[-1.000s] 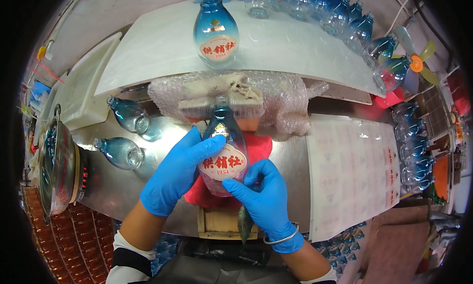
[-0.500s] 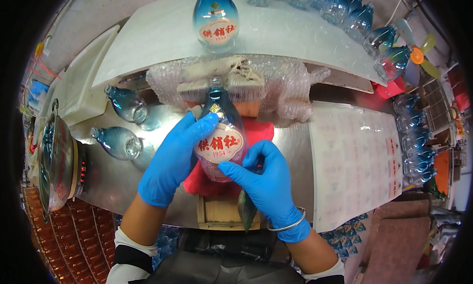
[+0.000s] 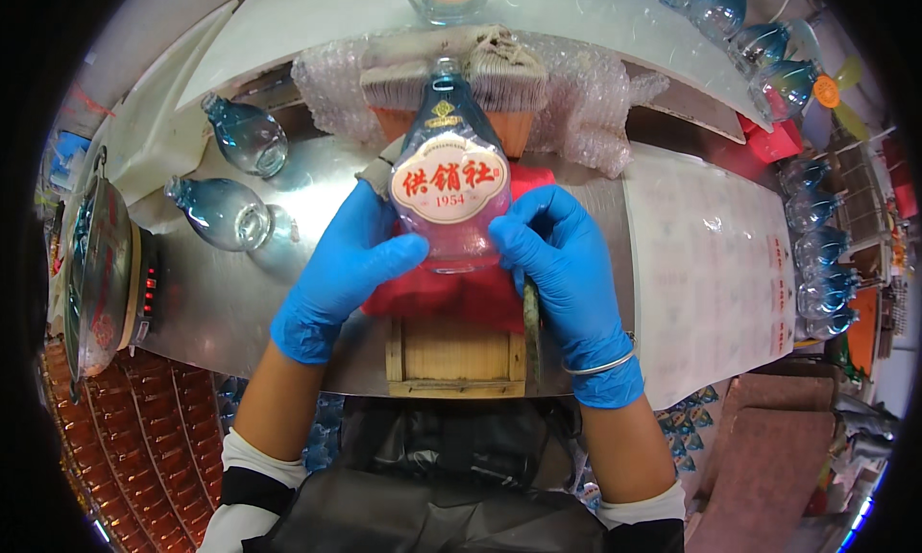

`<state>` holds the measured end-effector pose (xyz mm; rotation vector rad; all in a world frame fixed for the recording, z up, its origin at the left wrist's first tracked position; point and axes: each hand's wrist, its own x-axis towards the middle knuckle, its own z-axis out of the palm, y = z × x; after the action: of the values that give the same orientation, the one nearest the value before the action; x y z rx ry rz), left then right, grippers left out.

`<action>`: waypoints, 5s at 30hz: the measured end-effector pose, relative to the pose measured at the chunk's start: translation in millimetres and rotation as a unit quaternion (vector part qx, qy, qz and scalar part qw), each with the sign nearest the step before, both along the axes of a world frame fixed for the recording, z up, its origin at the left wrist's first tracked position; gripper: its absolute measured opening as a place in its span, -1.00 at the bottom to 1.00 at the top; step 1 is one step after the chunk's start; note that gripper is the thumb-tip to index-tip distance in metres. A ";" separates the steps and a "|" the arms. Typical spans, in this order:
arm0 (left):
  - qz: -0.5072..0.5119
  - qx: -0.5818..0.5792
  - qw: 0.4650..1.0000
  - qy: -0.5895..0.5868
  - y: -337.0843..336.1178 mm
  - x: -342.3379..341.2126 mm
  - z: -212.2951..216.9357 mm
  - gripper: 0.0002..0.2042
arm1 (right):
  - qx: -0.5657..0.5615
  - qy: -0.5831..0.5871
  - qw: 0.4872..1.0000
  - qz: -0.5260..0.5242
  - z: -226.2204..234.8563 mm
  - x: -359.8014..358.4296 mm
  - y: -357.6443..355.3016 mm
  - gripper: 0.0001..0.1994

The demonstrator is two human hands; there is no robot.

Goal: The person applies circular paper labels to the bodies of blue glass bottles. They pick up a bottle, place it on a red cloth, align the label, and smooth it down with a green cloth. The person then places the labeled bottle on a nearby table and repeats the process with a new bottle.

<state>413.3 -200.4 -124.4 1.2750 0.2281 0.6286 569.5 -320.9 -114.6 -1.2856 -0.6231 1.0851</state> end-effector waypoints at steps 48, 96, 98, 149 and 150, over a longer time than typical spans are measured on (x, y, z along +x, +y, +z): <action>0.016 -0.038 0.998 0.037 -4.5 -1.5 -1.1 -0.28 | 0.035 0.009 0.999 0.004 -5.2 2.2 3.1 -0.83; 0.147 0.172 0.967 0.114 -15.0 6.6 -8.5 0.01 | 0.145 -0.670 0.723 -0.084 11.3 -21.8 -46.1 -0.68; 0.158 0.157 0.966 0.132 -20.4 5.7 -4.8 0.00 | 0.141 -0.759 0.632 -0.064 11.0 -38.6 -42.1 -0.64; -0.017 -0.257 0.931 0.259 40.3 46.0 60.2 -0.67 | 0.275 -0.649 0.689 0.170 47.8 30.3 7.7 -0.70; -0.019 -0.247 0.933 0.261 40.9 46.0 59.3 -0.67 | 0.254 -0.643 0.701 0.175 53.0 32.2 10.7 -0.71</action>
<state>459.3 -159.5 -65.1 0.9273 0.7531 0.1619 601.7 -310.2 -61.6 -1.2884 -2.1261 0.0304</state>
